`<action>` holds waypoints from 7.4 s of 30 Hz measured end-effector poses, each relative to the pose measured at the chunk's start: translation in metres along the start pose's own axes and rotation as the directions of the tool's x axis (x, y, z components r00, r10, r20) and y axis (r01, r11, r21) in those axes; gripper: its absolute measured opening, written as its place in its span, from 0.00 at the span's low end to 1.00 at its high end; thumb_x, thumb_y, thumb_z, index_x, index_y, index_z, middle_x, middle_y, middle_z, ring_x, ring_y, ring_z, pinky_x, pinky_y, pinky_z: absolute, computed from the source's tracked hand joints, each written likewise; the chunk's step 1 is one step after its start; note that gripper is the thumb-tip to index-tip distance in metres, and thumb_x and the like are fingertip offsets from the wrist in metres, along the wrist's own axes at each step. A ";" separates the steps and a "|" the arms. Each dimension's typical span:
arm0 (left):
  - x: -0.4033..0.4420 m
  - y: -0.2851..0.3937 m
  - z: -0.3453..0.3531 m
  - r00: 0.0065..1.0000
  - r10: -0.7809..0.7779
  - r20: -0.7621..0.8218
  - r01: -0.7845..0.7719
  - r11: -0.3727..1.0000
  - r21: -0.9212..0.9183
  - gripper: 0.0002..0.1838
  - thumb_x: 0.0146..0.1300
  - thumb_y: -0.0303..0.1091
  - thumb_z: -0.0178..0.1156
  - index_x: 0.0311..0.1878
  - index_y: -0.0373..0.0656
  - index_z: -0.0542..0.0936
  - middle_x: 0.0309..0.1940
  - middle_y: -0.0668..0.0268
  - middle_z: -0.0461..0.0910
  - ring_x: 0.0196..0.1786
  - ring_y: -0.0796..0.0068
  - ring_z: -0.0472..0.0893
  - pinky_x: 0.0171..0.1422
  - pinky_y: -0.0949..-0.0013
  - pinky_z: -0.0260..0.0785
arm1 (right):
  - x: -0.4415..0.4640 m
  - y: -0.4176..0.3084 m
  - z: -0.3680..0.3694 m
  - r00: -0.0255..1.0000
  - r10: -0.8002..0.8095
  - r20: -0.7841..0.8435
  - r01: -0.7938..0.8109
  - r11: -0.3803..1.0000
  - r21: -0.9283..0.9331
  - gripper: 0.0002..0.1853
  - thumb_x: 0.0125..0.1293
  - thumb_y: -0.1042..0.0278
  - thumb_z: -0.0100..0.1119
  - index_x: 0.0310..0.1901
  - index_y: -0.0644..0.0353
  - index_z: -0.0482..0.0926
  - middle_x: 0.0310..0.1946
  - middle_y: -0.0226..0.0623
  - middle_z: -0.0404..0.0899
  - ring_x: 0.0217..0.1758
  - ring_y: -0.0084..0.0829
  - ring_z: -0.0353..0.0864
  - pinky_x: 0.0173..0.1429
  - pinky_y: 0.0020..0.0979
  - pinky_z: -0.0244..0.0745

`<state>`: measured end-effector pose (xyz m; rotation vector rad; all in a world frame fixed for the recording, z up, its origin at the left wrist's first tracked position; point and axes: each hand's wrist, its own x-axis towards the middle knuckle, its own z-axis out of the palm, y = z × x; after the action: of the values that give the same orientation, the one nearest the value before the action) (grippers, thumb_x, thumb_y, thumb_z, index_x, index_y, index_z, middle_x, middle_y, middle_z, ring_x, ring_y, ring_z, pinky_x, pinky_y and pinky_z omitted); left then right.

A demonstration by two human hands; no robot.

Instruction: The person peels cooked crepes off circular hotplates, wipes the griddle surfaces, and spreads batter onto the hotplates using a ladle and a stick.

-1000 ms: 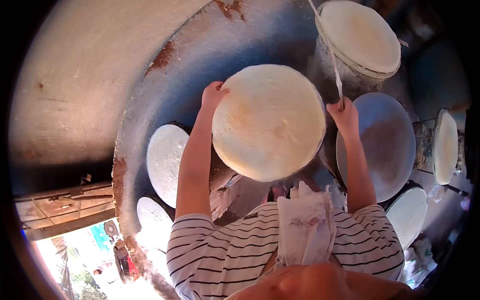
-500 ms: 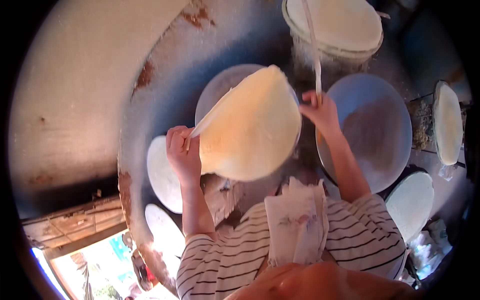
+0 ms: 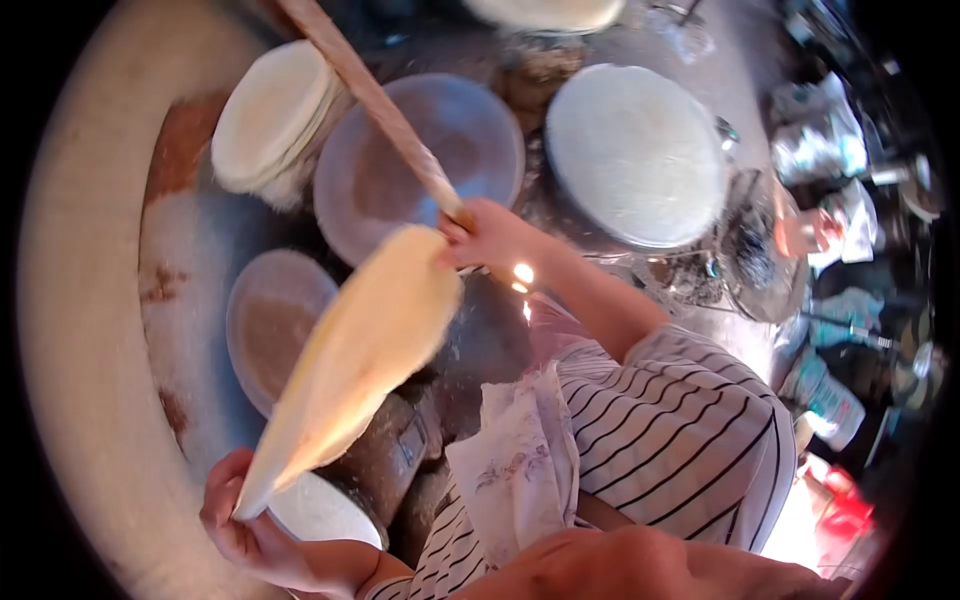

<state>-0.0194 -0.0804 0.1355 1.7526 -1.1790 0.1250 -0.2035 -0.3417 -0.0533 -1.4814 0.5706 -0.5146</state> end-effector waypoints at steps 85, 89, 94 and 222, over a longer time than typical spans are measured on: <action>0.260 -0.089 0.736 0.571 0.629 0.529 -0.643 0.742 -0.189 0.14 0.56 0.24 0.57 0.45 0.46 0.82 0.45 0.63 0.81 0.56 0.57 0.75 0.63 0.59 0.66 | 0.148 0.107 -0.567 0.492 -0.065 -0.868 0.017 0.998 -0.065 0.04 0.56 0.81 0.58 0.32 0.66 0.82 0.33 0.38 0.84 0.38 0.27 0.81 0.48 0.29 0.74; 0.244 -0.004 0.647 0.756 0.465 0.461 -0.237 0.851 -0.469 0.18 0.62 0.27 0.56 0.56 0.41 0.75 0.55 0.60 0.76 0.62 0.58 0.72 0.68 0.60 0.62 | 0.132 0.084 -0.559 0.534 -0.011 -0.846 0.009 1.000 -0.007 0.08 0.57 0.79 0.53 0.35 0.65 0.82 0.38 0.38 0.84 0.46 0.28 0.79 0.53 0.29 0.69; 0.190 0.126 0.454 0.791 0.559 0.248 0.496 -0.350 -0.795 0.16 0.70 0.36 0.48 0.54 0.39 0.75 0.49 0.55 0.76 0.56 0.53 0.73 0.63 0.55 0.64 | 0.058 0.044 -0.493 0.596 0.132 -0.792 -0.059 0.991 0.120 0.10 0.56 0.76 0.50 0.40 0.62 0.77 0.48 0.40 0.81 0.52 0.29 0.76 0.54 0.29 0.66; -0.195 0.026 0.152 0.757 -0.362 0.544 0.638 0.234 -0.733 0.13 0.69 0.28 0.47 0.52 0.35 0.74 0.13 0.77 0.55 0.12 0.90 0.51 0.13 0.82 0.44 | -0.389 0.131 -0.160 0.629 -0.489 -0.604 -0.418 0.443 -0.793 0.23 0.35 0.74 0.58 0.41 0.53 0.80 0.51 0.35 0.78 0.52 0.39 0.75 0.59 0.43 0.62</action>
<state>-0.2022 -0.0696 -0.0328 1.0262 -0.5194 -1.0403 -0.6083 -0.2116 -0.1693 -2.2924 1.7837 -1.0259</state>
